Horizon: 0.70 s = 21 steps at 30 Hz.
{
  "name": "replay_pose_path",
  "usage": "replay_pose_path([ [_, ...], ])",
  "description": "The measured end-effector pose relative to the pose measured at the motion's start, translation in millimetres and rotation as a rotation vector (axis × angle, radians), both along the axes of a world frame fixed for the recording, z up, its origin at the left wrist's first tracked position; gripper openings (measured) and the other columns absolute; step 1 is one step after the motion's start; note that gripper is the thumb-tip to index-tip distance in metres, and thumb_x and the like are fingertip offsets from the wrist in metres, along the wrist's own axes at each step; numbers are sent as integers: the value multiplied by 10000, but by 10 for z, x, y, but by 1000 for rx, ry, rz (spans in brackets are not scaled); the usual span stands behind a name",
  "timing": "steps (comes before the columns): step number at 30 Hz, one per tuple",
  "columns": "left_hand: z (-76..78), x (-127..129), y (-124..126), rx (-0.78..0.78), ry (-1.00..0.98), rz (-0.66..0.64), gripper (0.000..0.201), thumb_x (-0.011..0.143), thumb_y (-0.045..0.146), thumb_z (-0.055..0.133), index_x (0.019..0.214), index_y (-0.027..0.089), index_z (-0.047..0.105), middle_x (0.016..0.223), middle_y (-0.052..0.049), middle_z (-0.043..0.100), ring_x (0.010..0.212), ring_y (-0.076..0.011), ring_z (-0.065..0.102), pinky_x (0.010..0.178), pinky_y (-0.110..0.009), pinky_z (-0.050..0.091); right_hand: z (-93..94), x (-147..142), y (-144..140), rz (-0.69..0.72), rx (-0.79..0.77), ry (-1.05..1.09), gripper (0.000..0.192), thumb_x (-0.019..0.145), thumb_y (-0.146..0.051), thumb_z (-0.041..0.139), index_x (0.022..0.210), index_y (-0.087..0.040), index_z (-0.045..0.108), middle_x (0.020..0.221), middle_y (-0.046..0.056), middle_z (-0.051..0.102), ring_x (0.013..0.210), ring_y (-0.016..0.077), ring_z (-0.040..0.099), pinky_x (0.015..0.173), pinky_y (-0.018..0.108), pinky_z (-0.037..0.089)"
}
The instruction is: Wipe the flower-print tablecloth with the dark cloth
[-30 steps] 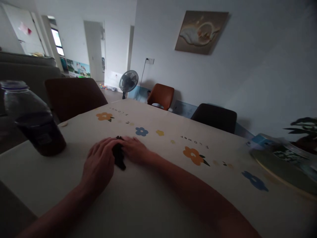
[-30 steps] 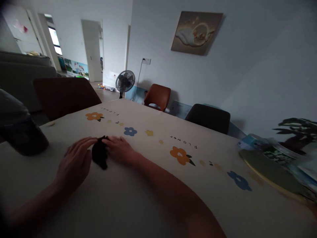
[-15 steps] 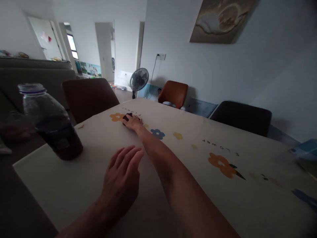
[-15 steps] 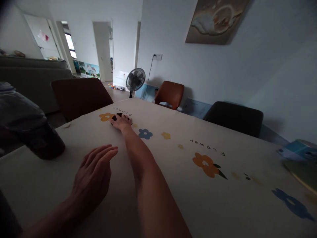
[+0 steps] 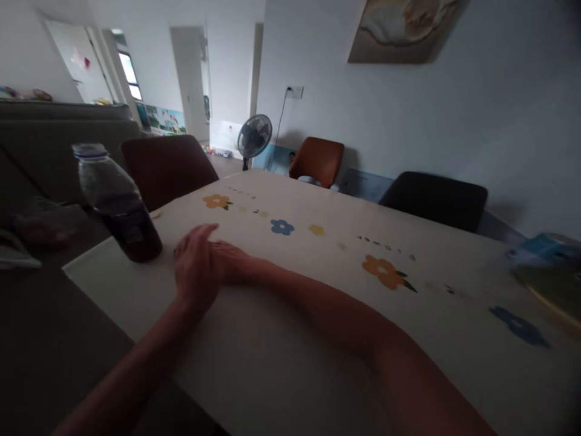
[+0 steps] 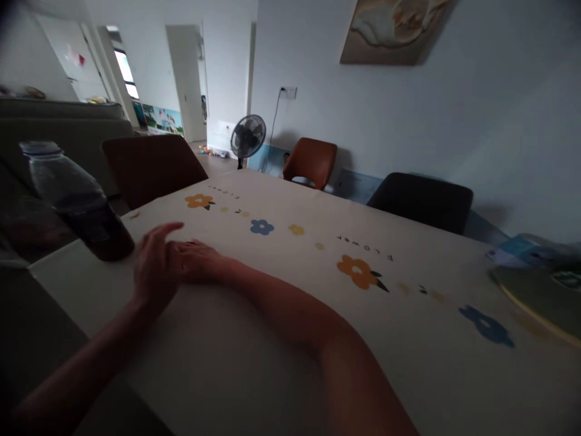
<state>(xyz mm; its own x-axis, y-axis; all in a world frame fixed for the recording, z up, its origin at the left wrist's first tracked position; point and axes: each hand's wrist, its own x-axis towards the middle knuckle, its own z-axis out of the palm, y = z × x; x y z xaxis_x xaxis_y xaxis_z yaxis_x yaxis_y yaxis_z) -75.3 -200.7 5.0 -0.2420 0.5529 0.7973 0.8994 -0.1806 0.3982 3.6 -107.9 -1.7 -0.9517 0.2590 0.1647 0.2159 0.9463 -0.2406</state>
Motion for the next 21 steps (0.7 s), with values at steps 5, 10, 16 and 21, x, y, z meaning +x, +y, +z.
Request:
replay_pose_path([
  [5,83,-84,-16,59,-242,57,356,861,117,362,1147,166,569,1206,-120,600,1179,-269,533,1066,-477,382,34,559,-502,147,2,11,407,1004,-375,542,1384,-238,498,1533,26,385,1435,176,279,1185,429,209],
  [10,72,-97,18,-42,-239,69,381,812,77,377,1124,176,571,1182,-125,609,1188,-299,517,1073,-532,347,67,1268,-950,105,9,-28,407,992,-398,557,1363,-231,538,1541,70,370,1443,190,268,1187,422,176],
  [16,22,-119,66,-159,-226,67,407,770,40,397,1106,193,568,1176,-98,618,1162,-281,526,1054,-496,370,61,2371,-1528,-52,-69,-44,388,940,-351,595,1309,-233,572,1518,89,404,1451,232,263,1193,521,153],
  [21,-6,-129,98,-195,-236,41,431,744,0,399,1099,178,567,1182,-111,613,1170,-278,519,1052,-480,376,-48,3334,-2091,-242,6,24,458,881,-230,575,1326,-313,511,1516,61,406,1432,239,309,1200,538,188],
])
